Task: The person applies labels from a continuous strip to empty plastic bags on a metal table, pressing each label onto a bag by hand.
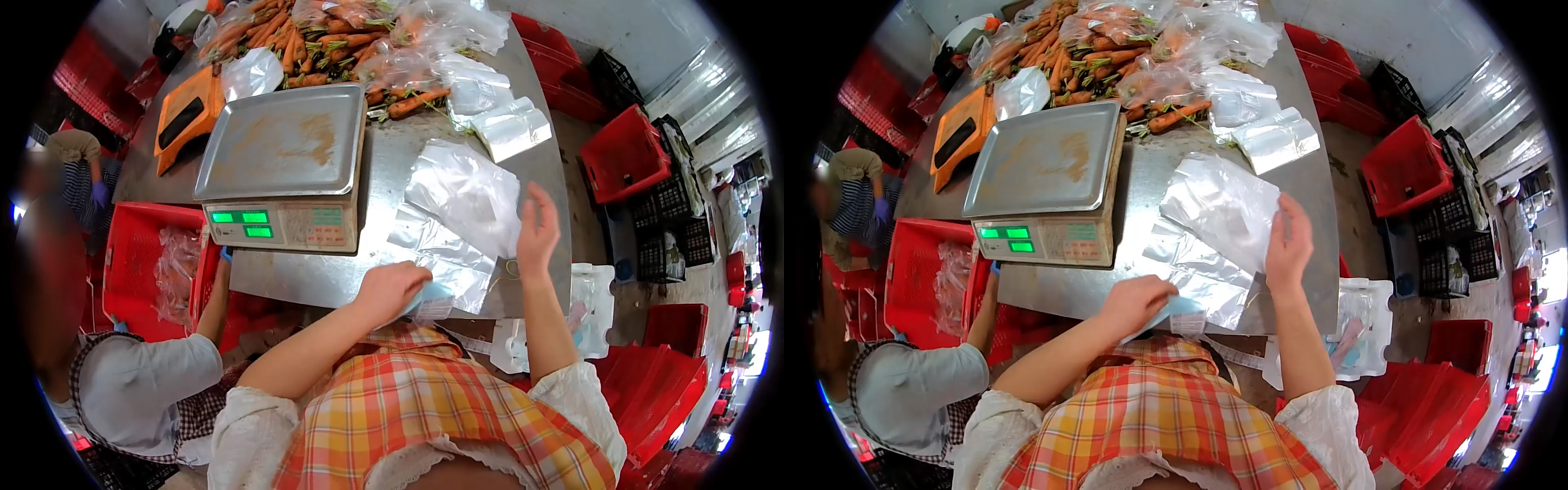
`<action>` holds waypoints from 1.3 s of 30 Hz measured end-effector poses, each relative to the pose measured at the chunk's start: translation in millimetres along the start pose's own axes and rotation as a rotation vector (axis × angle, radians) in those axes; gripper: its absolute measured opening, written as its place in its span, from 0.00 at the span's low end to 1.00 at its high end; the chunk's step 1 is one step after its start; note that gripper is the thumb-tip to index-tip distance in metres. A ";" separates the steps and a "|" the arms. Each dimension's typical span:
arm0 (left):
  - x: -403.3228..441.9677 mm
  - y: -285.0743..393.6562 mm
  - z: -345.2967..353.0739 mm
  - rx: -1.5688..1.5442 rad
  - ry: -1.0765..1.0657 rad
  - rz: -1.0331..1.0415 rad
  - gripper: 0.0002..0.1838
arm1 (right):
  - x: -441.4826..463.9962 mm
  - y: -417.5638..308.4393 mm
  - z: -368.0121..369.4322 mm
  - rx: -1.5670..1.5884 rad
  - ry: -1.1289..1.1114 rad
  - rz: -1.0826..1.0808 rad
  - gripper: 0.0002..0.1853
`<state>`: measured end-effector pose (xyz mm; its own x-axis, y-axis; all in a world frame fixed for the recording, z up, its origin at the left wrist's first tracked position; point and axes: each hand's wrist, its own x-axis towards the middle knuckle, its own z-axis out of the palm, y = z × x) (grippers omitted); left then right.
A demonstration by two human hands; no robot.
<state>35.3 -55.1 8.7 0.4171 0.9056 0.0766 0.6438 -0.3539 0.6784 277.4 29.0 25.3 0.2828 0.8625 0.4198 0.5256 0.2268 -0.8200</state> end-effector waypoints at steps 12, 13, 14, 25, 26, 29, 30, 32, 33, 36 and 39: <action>38.0 -47.6 35.3 0.162 -0.211 -0.448 0.19 | -120.7 34.6 13.2 -0.124 -0.834 -0.204 0.17; 29.9 -49.5 27.5 0.140 -0.399 -0.388 0.18 | -121.4 33.2 13.0 -0.120 -0.812 -0.226 0.16; 21.3 -50.2 19.4 0.118 -0.588 -0.324 0.17 | -121.2 33.5 11.9 -0.122 -0.805 -0.218 0.16; -26.3 -6.8 -26.0 0.010 -0.346 0.003 0.05 | -106.4 46.5 22.8 0.002 -0.655 -0.433 0.06; -27.0 -5.1 -25.2 0.043 -0.272 0.131 0.07 | -102.3 41.9 21.1 -0.001 -0.728 -0.155 0.08; -15.0 -4.1 -20.0 -0.033 -0.249 0.046 0.08 | -68.9 35.4 21.6 0.024 -0.864 0.309 0.12; -7.1 -1.4 -18.2 -0.033 -0.252 0.052 0.08 | -56.5 37.6 21.4 0.055 -0.929 0.492 0.14; 13.3 4.4 -15.5 -0.213 -0.162 -0.286 0.10 | -41.1 44.4 18.5 0.112 -0.564 0.473 0.14; 23.9 -1.8 -7.0 -0.231 -0.129 -0.398 0.14 | -33.7 46.8 17.6 0.056 -0.261 0.421 0.13; 47.3 -30.7 19.7 -0.070 -0.098 -0.456 0.17 | -11.9 10.4 -8.4 -0.018 0.241 -0.202 0.12; 57.0 -47.0 34.5 0.037 -0.161 -0.487 0.23 | -50.4 -8.0 -23.0 0.012 -0.366 0.175 0.12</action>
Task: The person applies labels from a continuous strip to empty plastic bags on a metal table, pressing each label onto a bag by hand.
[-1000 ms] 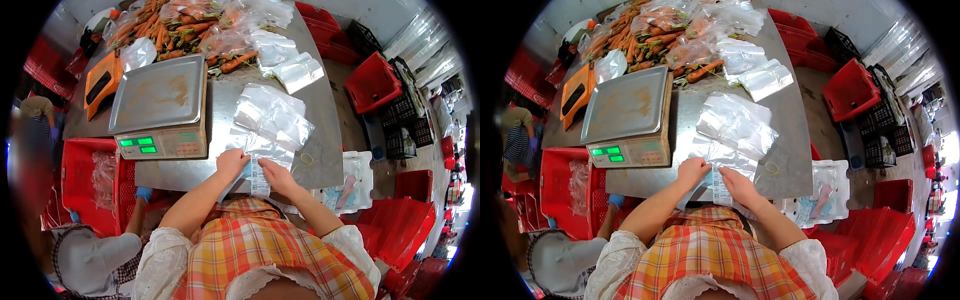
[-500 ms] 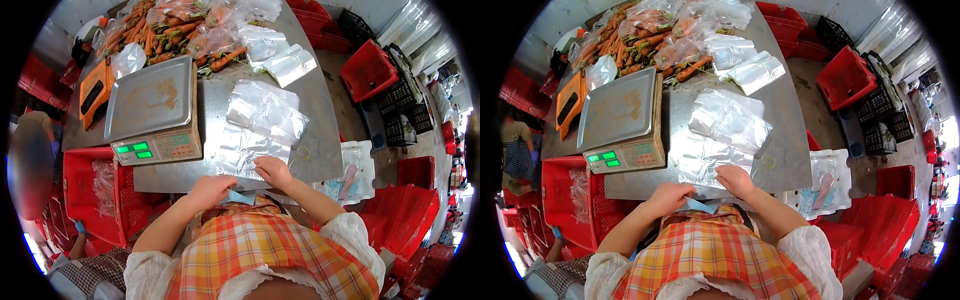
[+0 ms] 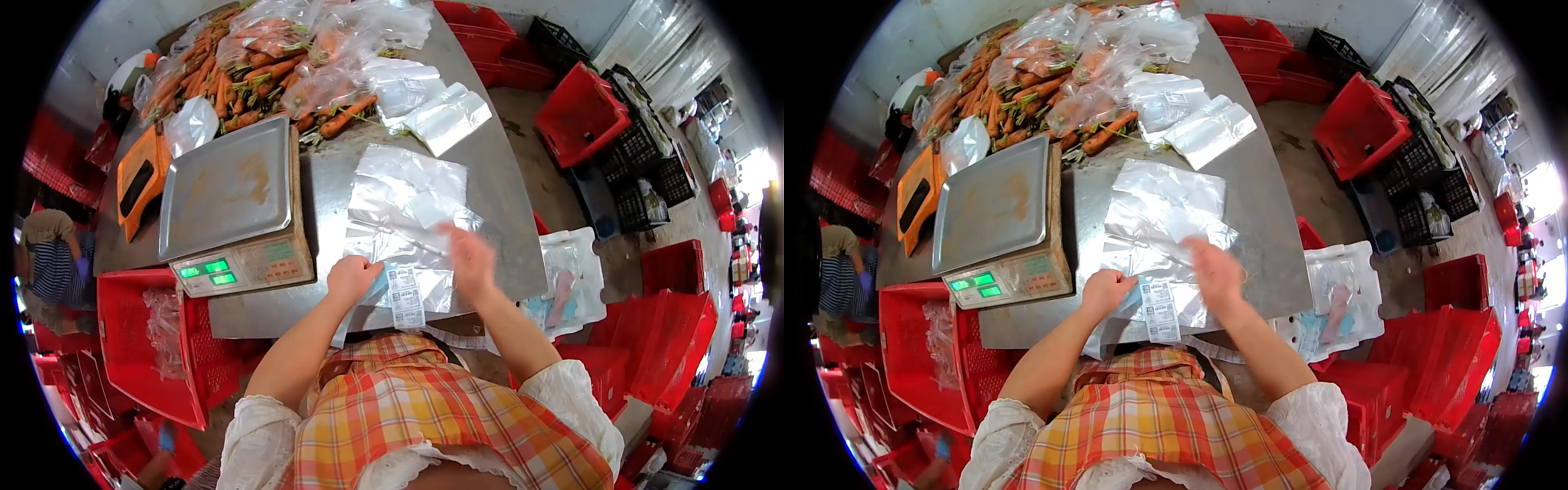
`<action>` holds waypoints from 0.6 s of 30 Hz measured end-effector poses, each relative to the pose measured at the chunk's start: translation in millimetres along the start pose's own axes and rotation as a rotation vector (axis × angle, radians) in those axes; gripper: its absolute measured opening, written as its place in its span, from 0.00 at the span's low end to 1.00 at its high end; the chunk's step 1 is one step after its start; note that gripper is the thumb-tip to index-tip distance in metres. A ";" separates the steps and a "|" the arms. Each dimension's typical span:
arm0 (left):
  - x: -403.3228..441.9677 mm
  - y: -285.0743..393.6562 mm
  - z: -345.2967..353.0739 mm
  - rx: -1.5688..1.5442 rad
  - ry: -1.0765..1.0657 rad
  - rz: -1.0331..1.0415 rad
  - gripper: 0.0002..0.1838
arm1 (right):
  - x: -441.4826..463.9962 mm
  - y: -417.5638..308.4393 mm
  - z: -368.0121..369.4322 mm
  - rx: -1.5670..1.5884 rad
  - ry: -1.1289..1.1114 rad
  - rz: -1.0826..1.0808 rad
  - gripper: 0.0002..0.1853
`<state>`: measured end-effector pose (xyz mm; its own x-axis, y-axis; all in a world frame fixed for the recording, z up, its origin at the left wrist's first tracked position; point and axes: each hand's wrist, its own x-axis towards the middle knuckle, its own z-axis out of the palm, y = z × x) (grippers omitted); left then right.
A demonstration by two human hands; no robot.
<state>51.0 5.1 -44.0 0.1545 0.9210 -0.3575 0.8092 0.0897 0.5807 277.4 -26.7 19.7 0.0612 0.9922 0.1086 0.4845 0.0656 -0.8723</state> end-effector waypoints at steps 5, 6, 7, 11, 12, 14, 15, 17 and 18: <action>4.7 -1.3 7.4 0.140 -0.010 -0.028 0.25 | -41.2 42.3 49.0 -0.163 -0.417 -0.154 0.18; -0.7 -1.4 3.7 0.172 -0.060 -0.005 0.25 | -43.5 48.3 52.1 -0.227 -0.389 -0.273 0.18; -6.3 -1.4 -0.6 0.203 -0.110 0.019 0.24 | -45.5 53.8 54.1 -0.292 -0.361 -0.393 0.18; -36.9 -20.2 -33.5 0.268 -0.435 0.113 0.24 | -47.0 61.0 55.7 -0.484 -0.306 -0.573 0.16; -48.0 -25.5 -41.6 0.277 -0.426 0.139 0.20 | -45.5 60.6 55.0 -0.481 -0.306 -0.566 0.16; -67.7 -25.3 -53.4 0.288 -0.425 0.160 0.17 | -42.7 58.7 53.4 -0.452 -0.279 -0.633 0.12; -76.8 -22.9 -58.9 0.171 -0.373 0.158 0.12 | -42.1 61.5 54.3 -0.447 -0.283 -0.630 0.12; -88.4 -17.2 -63.0 0.052 -0.315 0.152 0.08 | -38.0 71.8 57.4 -0.342 -0.220 -0.687 0.07; -92.5 -11.4 -61.1 0.047 -0.248 0.237 0.06 | -33.9 72.1 59.0 -0.369 -0.172 -0.740 0.04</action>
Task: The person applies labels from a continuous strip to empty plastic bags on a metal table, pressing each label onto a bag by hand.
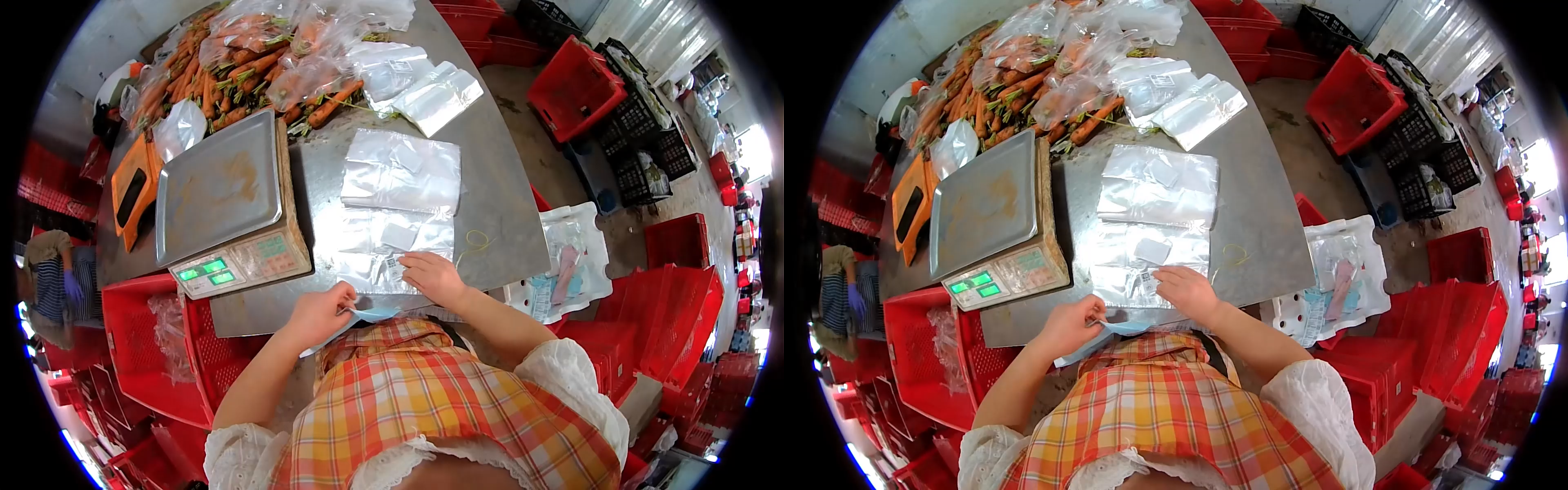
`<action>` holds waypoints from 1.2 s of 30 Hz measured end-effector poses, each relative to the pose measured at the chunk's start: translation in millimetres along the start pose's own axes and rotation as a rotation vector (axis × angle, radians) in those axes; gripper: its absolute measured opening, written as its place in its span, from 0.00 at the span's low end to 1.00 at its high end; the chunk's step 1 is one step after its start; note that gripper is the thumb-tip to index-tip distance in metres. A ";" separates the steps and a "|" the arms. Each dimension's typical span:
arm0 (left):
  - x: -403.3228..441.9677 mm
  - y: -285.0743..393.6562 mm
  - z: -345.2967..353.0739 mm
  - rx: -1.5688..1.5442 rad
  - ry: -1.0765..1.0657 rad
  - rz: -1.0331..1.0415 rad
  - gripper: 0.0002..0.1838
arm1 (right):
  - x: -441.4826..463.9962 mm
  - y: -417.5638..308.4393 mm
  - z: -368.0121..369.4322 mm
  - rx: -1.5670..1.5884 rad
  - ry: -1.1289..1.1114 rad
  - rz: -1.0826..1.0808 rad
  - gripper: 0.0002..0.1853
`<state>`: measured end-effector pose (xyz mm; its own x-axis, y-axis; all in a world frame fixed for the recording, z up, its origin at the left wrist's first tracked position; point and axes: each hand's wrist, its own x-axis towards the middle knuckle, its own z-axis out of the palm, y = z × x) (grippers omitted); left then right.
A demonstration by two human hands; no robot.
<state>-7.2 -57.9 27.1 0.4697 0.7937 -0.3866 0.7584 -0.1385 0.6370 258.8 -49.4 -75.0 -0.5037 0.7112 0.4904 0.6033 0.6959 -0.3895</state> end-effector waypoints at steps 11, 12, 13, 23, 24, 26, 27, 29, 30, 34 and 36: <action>29.0 22.6 10.9 0.158 0.170 0.399 0.06 | 62.5 46.5 -62.2 0.456 -0.142 0.927 0.14; 40.7 25.5 14.2 -0.032 0.220 0.203 0.06 | 74.5 47.3 -74.4 0.406 0.243 0.960 0.14; 51.9 24.1 16.4 -0.222 0.269 0.003 0.06 | 85.3 41.7 -89.2 0.347 0.626 0.971 0.13; 114.8 -16.9 43.3 -0.254 0.274 -0.181 0.12 | 12.3 -24.0 -27.4 0.526 -0.110 0.645 0.14; 111.8 -11.6 40.5 -0.333 0.293 -0.130 0.11 | 13.2 -25.3 -28.1 0.547 -0.068 0.704 0.15; 102.0 -2.1 32.2 -0.407 0.301 -0.080 0.11 | 13.7 -24.7 -29.1 0.571 -0.020 0.773 0.15; 93.8 1.8 26.9 -0.327 0.257 -0.072 0.10 | 14.2 -20.9 -29.5 0.548 -0.031 0.778 0.15; 86.9 -5.4 28.0 -0.247 0.206 -0.061 0.09 | 8.0 -15.6 -26.7 0.524 -0.040 0.790 0.15; 86.2 -17.4 33.7 -0.207 0.182 -0.077 0.09 | 2.7 -11.8 -21.7 0.379 -0.090 0.664 0.15; 84.8 -31.8 40.3 -0.522 0.033 -0.096 0.15 | 1.9 -14.5 -19.5 0.158 -0.123 0.510 0.15; 83.9 -26.7 37.3 -0.643 -0.043 -0.126 0.15 | 2.9 -15.8 -18.6 0.159 -0.115 0.509 0.14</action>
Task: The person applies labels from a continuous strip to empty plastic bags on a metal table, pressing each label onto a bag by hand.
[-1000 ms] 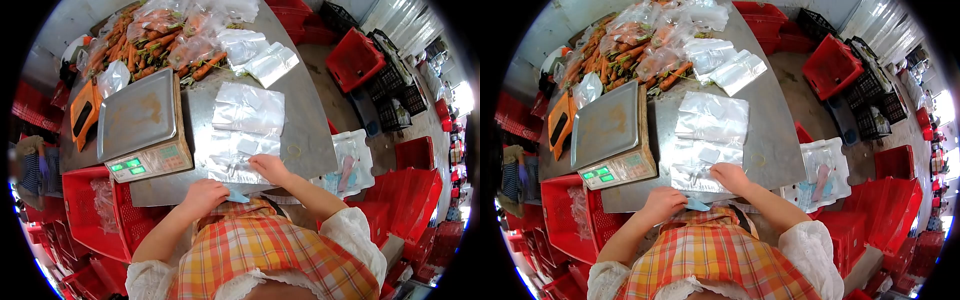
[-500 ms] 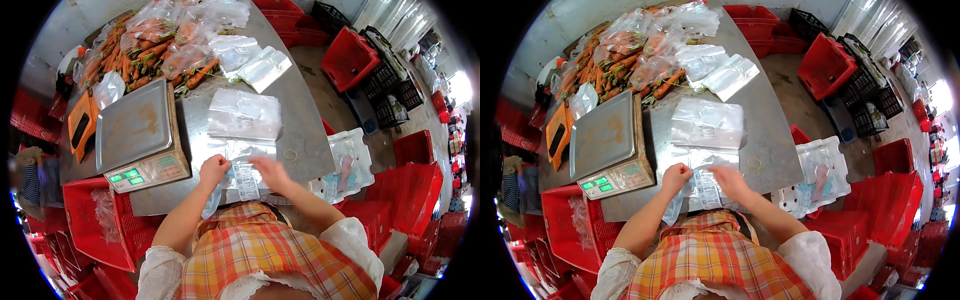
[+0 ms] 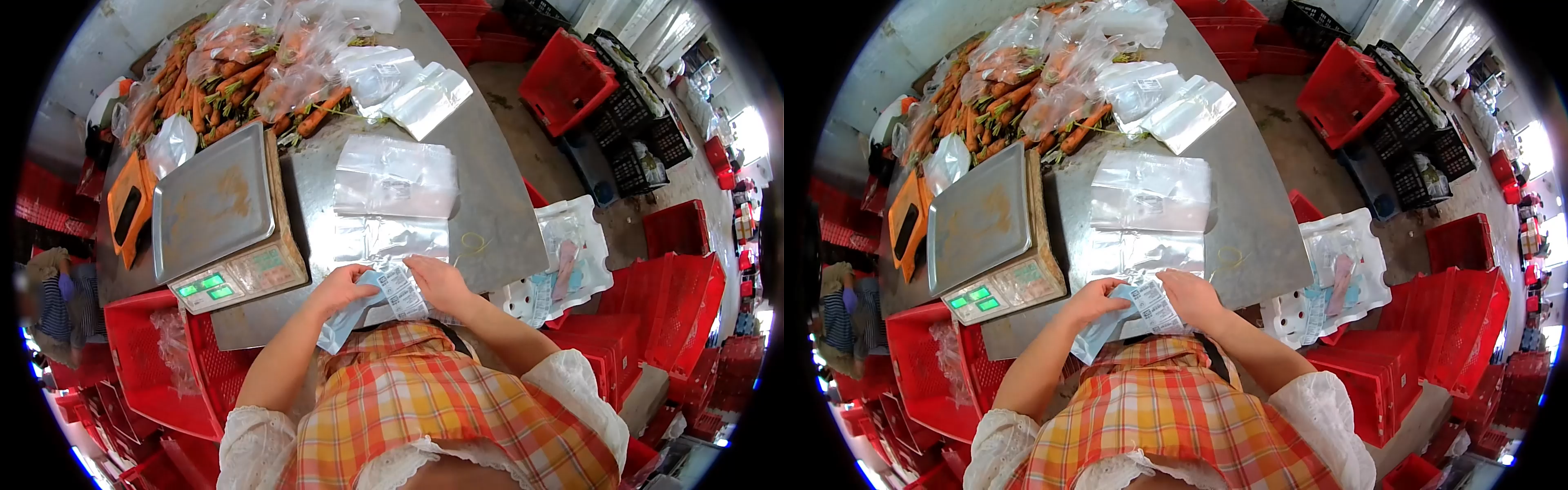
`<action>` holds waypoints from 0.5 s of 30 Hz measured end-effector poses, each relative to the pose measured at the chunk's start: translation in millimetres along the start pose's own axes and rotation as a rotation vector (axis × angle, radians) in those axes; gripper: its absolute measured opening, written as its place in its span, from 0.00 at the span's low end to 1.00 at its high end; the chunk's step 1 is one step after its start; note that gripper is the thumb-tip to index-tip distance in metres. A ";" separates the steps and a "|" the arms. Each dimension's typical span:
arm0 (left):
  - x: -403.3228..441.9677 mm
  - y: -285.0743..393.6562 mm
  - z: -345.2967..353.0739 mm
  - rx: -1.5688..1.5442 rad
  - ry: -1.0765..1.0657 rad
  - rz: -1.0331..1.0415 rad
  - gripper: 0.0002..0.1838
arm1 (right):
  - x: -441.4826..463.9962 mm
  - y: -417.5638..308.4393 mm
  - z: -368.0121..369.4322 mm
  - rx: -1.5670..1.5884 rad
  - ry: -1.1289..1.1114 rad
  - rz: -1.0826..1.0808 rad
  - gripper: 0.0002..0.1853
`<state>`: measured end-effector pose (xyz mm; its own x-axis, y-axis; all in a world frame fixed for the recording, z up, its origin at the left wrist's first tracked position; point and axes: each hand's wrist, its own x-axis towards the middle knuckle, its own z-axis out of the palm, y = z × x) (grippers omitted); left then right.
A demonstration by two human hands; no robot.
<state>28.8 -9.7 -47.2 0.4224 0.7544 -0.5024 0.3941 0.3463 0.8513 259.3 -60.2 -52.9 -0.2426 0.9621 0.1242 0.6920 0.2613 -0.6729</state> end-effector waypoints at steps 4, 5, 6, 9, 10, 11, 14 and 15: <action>-3.3 19.2 8.9 0.014 -0.085 -0.133 0.13 | -0.2 1.0 1.9 -0.020 0.007 -0.009 0.14; -6.3 24.2 13.6 0.014 -0.086 -0.133 0.13 | -0.5 0.8 1.7 -0.020 0.007 -0.008 0.14; -11.1 30.9 19.4 0.319 -0.049 -0.033 0.13 | -0.2 -1.0 0.1 -0.021 0.005 0.001 0.14; -22.0 38.3 33.5 0.687 -0.081 0.187 0.18 | -1.4 0.3 -0.4 -0.002 0.014 0.013 0.14; -23.6 43.6 34.7 0.676 -0.055 0.187 0.19 | -1.4 0.5 -0.1 0.020 0.022 0.006 0.14; -23.5 46.9 34.3 0.663 -0.027 0.186 0.20 | -1.7 -0.1 -0.7 0.021 0.022 0.006 0.14; 15.1 31.4 12.0 0.423 0.013 0.012 0.17 | -0.7 -3.6 -5.1 0.179 0.056 0.280 0.16; 21.2 33.1 7.3 0.280 -0.010 -0.050 0.16 | -1.5 -2.6 -6.5 0.187 0.087 0.192 0.17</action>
<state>56.8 13.7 -30.8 0.4046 0.7341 -0.5453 0.6240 0.2143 0.7515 262.3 -61.7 -46.5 -0.0540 0.9978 0.0381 0.5805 0.0624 -0.8119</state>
